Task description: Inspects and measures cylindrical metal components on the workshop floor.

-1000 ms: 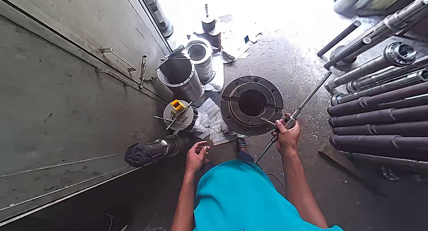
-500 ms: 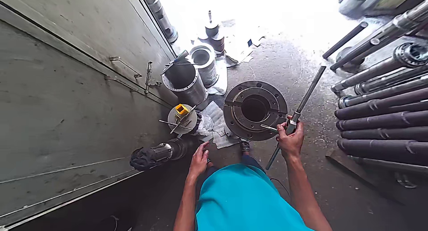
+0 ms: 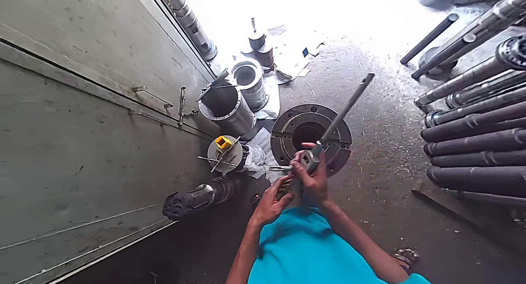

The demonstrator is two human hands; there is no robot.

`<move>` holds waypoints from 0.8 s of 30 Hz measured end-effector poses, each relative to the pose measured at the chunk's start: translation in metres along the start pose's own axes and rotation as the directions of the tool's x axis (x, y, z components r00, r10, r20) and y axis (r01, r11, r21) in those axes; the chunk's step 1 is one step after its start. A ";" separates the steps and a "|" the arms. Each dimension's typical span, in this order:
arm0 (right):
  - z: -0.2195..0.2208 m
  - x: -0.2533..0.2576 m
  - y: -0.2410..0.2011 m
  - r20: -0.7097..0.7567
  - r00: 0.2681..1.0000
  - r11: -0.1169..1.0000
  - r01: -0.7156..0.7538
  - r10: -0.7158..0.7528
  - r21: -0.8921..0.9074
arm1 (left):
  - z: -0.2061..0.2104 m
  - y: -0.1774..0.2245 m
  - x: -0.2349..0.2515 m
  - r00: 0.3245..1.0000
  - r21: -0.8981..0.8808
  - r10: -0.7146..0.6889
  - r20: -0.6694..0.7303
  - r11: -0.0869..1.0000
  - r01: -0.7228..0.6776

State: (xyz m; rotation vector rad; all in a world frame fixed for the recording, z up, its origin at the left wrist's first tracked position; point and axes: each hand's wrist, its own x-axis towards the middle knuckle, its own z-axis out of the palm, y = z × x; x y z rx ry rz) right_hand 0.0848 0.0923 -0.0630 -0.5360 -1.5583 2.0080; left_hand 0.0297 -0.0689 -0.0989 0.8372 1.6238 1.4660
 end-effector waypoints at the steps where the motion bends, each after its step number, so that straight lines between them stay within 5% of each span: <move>1: 0.010 0.000 0.000 0.053 0.999 0.999 -0.004 0.001 0.047 | 0.002 0.008 0.005 0.999 0.022 0.009 -0.039 1.000 -0.008; 5: 0.017 0.002 0.011 0.309 0.951 0.991 -0.035 -0.006 0.127 | 0.006 0.017 0.005 0.975 -0.016 -0.049 -0.215 0.999 0.047; 11: -0.012 0.013 0.029 0.645 0.753 0.991 -0.094 0.133 -0.095 | 0.022 -0.018 -0.028 0.861 0.059 -0.046 -0.507 0.994 0.088; 15: -0.016 0.007 0.032 0.698 0.675 0.971 -0.154 0.239 -0.183 | 0.035 -0.017 -0.037 0.776 0.176 -0.021 -0.630 0.970 0.168; 19: -0.001 0.011 0.035 0.763 0.593 0.956 -0.037 0.255 -0.291 | 0.046 -0.013 -0.040 0.665 0.083 -0.060 -0.744 0.980 0.182; 24: 0.031 0.028 0.048 0.767 0.551 0.921 -0.007 0.328 -0.389 | 0.006 -0.024 -0.045 0.658 0.019 -0.093 -0.747 0.987 0.162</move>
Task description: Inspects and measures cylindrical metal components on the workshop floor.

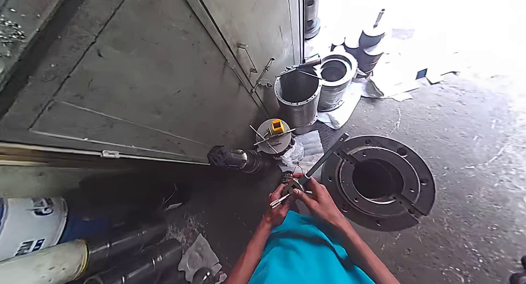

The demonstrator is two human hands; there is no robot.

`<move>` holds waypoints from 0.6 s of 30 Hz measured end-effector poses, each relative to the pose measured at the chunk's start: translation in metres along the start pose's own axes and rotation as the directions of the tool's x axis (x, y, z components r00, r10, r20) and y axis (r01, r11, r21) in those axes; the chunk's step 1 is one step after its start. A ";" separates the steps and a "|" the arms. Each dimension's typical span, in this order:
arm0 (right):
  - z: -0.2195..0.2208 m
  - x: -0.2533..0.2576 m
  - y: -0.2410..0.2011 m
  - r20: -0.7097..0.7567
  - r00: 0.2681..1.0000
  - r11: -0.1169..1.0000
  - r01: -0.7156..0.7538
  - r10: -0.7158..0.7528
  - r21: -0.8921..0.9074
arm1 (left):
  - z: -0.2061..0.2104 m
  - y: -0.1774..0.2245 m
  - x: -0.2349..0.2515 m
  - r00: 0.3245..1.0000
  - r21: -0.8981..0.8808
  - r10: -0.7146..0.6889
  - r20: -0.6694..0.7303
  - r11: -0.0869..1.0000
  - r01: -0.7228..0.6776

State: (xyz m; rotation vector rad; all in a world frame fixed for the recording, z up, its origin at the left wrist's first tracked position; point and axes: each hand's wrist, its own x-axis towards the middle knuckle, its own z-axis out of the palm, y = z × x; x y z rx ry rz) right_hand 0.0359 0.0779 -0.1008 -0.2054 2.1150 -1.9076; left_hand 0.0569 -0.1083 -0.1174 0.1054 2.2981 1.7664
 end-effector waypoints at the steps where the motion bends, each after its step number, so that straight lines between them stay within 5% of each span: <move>1: 0.000 0.009 0.001 -0.020 1.000 1.000 -0.021 0.020 -0.014 | -0.009 -0.004 0.011 1.000 0.005 -0.006 0.027 1.000 0.006; 6: -0.007 0.040 -0.001 -0.233 0.973 0.966 -0.068 0.009 -0.249 | -0.048 -0.028 0.077 0.994 0.028 -0.019 0.106 0.999 0.016; 11: -0.034 0.060 0.008 -0.628 0.749 0.688 -0.344 -0.210 -0.639 | -0.077 -0.035 0.179 0.986 0.205 -0.120 0.114 0.974 0.094; 18: -0.029 0.077 0.028 -0.684 0.664 0.430 -0.546 -0.302 -0.719 | -0.108 -0.012 0.365 0.986 0.496 -0.043 0.158 0.867 -0.041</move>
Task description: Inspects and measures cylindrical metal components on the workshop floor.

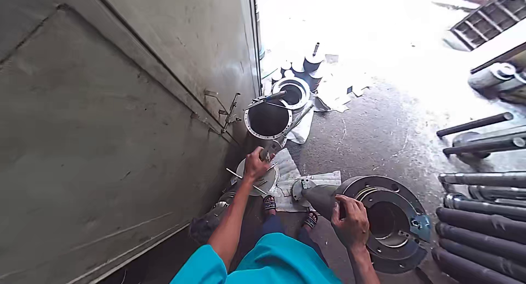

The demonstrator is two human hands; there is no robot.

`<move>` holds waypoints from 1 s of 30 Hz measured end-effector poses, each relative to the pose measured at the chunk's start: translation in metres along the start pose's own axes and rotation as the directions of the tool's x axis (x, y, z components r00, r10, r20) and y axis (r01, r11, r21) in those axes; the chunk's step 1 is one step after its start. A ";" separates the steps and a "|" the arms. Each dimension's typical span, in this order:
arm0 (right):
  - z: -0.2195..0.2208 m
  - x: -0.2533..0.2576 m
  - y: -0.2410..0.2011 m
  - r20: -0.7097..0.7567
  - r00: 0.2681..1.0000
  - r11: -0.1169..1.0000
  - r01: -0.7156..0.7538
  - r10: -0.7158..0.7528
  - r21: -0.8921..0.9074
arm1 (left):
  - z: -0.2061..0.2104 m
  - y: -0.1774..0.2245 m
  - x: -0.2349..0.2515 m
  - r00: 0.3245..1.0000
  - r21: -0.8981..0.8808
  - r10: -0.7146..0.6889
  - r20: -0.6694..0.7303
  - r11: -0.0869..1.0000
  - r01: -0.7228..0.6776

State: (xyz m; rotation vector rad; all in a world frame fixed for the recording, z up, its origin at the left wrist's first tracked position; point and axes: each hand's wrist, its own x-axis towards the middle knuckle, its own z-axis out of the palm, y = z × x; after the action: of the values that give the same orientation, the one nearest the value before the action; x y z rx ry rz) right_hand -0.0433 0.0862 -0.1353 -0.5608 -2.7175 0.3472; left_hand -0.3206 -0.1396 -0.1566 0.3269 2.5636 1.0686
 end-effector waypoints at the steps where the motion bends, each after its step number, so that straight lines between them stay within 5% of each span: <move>1: 0.001 0.001 -0.001 -0.028 1.000 1.000 -0.011 0.011 -0.016 | 0.000 -0.002 0.026 1.000 0.020 0.018 -0.022 1.000 -0.017; 6: 0.004 0.003 -0.005 -0.044 0.998 0.995 -0.047 0.043 -0.086 | 0.021 -0.032 0.153 0.993 0.286 0.072 0.098 0.953 -0.097; 12: 0.006 0.002 -0.002 -0.037 0.998 0.995 -0.045 0.042 -0.089 | 0.074 -0.077 0.234 0.970 0.529 0.054 0.238 0.830 -0.176; 24: 0.002 0.003 -0.002 0.040 0.997 0.993 -0.060 0.064 -0.106 | 0.113 -0.131 0.283 0.895 0.541 0.327 0.304 0.714 -0.445; 30: 0.003 0.003 -0.002 0.026 0.998 0.993 -0.060 0.063 -0.102 | 0.103 -0.112 0.271 0.954 0.505 0.107 0.280 0.829 -0.241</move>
State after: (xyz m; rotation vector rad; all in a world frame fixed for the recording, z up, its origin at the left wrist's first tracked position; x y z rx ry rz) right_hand -0.0479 0.0851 -0.1361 -0.6730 -2.7625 0.2351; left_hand -0.5364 -0.0595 -0.3650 0.7943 2.5922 0.3014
